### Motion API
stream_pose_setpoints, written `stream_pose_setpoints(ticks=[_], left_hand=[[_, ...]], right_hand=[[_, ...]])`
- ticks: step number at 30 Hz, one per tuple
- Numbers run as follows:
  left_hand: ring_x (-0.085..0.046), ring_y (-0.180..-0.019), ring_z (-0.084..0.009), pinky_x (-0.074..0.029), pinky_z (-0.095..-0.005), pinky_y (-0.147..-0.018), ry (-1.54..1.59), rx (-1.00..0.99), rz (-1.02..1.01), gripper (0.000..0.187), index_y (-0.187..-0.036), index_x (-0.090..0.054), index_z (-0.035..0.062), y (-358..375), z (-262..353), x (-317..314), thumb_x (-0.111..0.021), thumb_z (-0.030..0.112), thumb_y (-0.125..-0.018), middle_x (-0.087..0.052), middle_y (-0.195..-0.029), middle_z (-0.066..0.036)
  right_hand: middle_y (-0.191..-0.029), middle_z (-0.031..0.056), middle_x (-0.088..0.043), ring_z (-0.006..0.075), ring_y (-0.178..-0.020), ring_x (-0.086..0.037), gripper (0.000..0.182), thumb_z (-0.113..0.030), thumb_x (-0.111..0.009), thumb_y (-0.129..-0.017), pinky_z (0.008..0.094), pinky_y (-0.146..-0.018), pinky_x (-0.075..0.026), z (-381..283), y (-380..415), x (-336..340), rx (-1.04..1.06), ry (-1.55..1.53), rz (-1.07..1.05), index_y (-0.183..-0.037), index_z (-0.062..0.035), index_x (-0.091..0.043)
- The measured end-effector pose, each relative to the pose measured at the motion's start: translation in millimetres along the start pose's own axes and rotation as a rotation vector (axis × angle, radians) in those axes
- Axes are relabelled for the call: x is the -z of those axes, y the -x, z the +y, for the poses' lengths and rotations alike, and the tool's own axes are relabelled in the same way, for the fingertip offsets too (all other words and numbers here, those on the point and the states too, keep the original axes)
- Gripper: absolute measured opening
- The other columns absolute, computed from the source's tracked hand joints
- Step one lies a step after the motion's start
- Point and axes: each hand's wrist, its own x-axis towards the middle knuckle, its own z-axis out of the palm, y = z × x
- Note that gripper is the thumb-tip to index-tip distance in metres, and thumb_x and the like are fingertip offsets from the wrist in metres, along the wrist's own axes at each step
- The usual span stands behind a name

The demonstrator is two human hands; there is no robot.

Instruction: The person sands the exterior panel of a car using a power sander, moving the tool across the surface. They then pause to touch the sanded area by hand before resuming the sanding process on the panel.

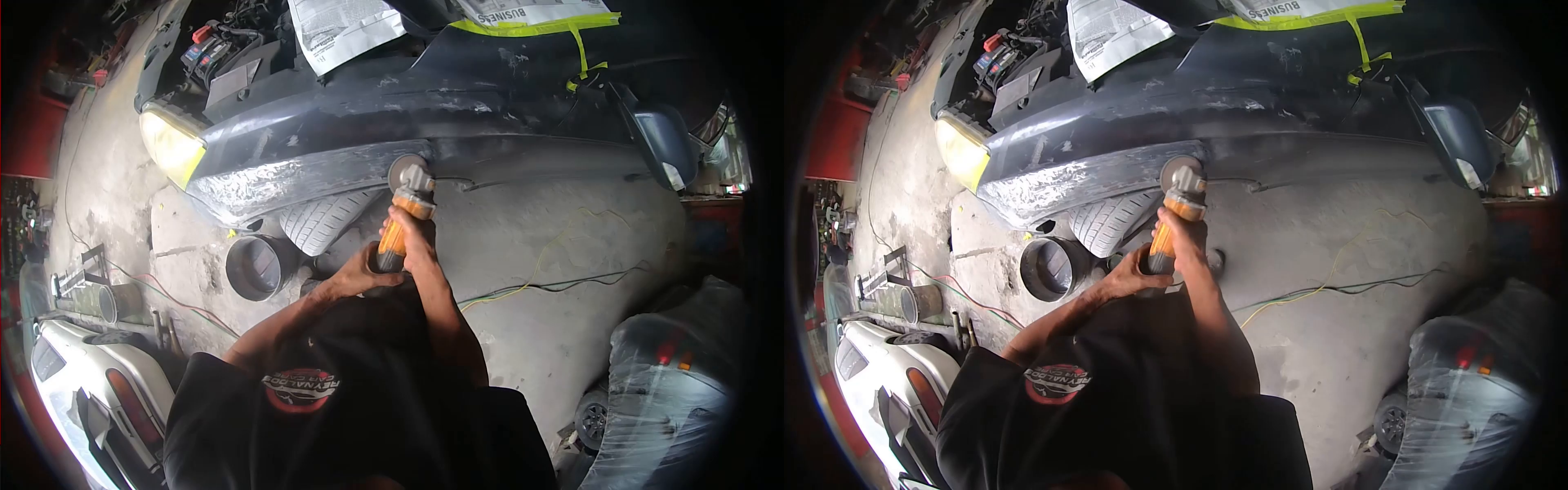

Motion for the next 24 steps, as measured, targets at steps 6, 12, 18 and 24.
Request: stream_pose_setpoints(ticks=[6, 12, 18, 24], left_hand=[[-0.066, -0.106, -0.0264, -0.053, -0.0389, -0.092, -0.312, -0.195, -0.062, 0.079, -0.133, -0.055, -0.0031, 36, 26, 17, -0.091, 0.032, -0.072, -0.066, -0.118, -0.017], [-0.066, -0.109, -0.0287, -0.054, -0.0405, -0.094, -0.614, -0.440, 0.019, 0.066, -0.129, -0.059, -0.0044, 31, 33, 24, -0.087, 0.023, -0.076, -0.066, -0.116, -0.018], [-0.064, -0.115, -0.0301, -0.053, -0.0380, -0.098, -0.071, -0.251, 0.043, 0.061, -0.128, -0.061, -0.0045, 29, 0, 20, -0.086, 0.016, -0.075, -0.065, -0.122, -0.019], [-0.065, -0.110, -0.0345, -0.053, -0.0392, -0.094, -0.456, -0.481, 0.056, 0.059, -0.129, -0.060, -0.0040, 32, 13, 27, -0.083, 0.016, -0.078, -0.065, -0.120, -0.020]], right_hand=[[-0.085, 0.0122, -0.062, 0.0269, -0.074, -0.066, 0.039, -0.027, -0.075, -0.084, 0.0411, -0.068, -0.059, -36, 14, 17, 0.098, -0.219, 0.022, -0.111, -0.0054, -0.058], [-0.090, 0.0125, -0.061, 0.0291, -0.078, -0.066, 0.042, -0.033, -0.074, -0.084, 0.0427, -0.071, -0.057, -50, 13, 17, 0.127, -0.311, 0.061, -0.111, -0.0072, -0.054], [-0.083, 0.0118, -0.060, 0.0231, -0.074, -0.063, 0.035, -0.023, -0.075, -0.084, 0.0414, -0.069, -0.059, -53, 26, 12, 0.128, -0.394, 0.081, -0.108, -0.0047, -0.057], [-0.085, 0.0115, -0.061, 0.0295, -0.077, -0.065, 0.038, -0.031, -0.073, -0.085, 0.0422, -0.069, -0.056, -42, 11, 16, 0.220, -0.311, 0.027, -0.108, -0.0071, -0.056]])
